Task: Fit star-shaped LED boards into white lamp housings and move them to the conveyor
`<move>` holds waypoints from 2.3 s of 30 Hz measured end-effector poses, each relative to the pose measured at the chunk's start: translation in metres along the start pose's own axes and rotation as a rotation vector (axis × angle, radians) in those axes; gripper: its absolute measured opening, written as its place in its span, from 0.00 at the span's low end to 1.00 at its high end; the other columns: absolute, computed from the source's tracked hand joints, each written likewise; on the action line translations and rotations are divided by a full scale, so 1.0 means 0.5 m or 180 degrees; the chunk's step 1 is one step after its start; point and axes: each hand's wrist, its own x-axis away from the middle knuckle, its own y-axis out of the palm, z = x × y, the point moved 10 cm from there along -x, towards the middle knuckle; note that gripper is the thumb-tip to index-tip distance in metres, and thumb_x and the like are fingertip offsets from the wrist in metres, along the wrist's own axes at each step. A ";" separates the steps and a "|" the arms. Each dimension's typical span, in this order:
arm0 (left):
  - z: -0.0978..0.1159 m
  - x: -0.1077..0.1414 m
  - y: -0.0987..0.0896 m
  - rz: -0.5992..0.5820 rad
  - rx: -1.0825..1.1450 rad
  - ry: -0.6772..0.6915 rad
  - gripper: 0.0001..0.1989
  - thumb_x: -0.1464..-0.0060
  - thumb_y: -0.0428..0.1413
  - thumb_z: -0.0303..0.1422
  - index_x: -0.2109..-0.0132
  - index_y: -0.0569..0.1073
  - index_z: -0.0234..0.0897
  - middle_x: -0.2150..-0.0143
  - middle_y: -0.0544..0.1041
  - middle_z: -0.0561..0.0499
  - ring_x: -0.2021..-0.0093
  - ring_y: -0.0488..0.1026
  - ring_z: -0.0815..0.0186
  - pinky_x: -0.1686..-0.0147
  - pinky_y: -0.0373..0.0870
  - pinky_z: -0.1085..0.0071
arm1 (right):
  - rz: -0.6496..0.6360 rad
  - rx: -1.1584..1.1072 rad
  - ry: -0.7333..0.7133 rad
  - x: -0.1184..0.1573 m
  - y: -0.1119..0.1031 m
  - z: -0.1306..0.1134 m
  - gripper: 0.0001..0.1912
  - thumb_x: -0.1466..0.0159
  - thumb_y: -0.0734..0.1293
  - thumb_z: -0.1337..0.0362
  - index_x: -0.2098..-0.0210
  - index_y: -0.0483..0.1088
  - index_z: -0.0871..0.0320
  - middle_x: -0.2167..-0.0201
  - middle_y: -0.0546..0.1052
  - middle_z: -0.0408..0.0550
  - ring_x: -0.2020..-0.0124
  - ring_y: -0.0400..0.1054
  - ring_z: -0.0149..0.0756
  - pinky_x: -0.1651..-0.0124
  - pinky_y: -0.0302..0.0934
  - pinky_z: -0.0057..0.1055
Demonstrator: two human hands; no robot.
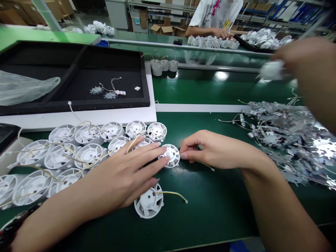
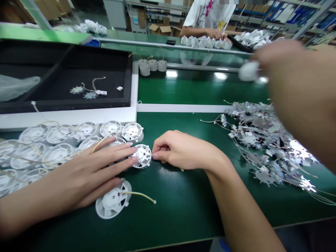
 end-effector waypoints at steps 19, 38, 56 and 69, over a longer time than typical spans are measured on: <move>-0.005 -0.001 -0.002 -0.0076 -0.0164 0.0008 0.20 0.18 0.44 0.34 0.31 0.72 0.32 0.31 0.77 0.50 0.30 0.73 0.65 0.18 0.39 0.66 | 0.0431 0.1172 0.0232 0.011 -0.006 -0.025 0.15 0.30 0.65 0.68 0.74 0.66 0.54 0.75 0.75 0.42 0.73 0.60 0.34 0.68 0.50 0.34; -0.053 0.022 -0.015 0.0204 0.0772 -0.1090 0.26 0.21 0.53 0.48 0.25 0.61 0.48 0.28 0.74 0.46 0.27 0.72 0.53 0.20 0.55 0.44 | 0.0249 -0.1502 -0.0789 0.019 0.014 -0.082 0.08 0.32 0.73 0.66 0.68 0.73 0.55 0.71 0.84 0.42 0.70 0.77 0.34 0.71 0.66 0.27; -0.089 0.028 -0.062 0.0876 0.2720 -0.1504 0.22 0.33 0.68 0.31 0.37 0.79 0.59 0.39 0.83 0.64 0.38 0.80 0.70 0.34 0.70 0.81 | 0.2957 0.2671 -0.3037 0.170 0.018 -0.220 0.21 0.21 0.57 0.70 0.62 0.80 0.52 0.71 0.79 0.47 0.69 0.70 0.40 0.67 0.64 0.40; -0.062 0.039 -0.036 0.0554 0.0743 -0.1172 0.20 0.22 0.54 0.48 0.28 0.70 0.59 0.28 0.74 0.66 0.29 0.72 0.71 0.24 0.50 0.83 | 0.2272 0.2285 -0.2368 0.126 -0.033 -0.160 0.15 0.27 0.62 0.73 0.64 0.79 0.59 0.71 0.82 0.44 0.71 0.71 0.36 0.66 0.58 0.35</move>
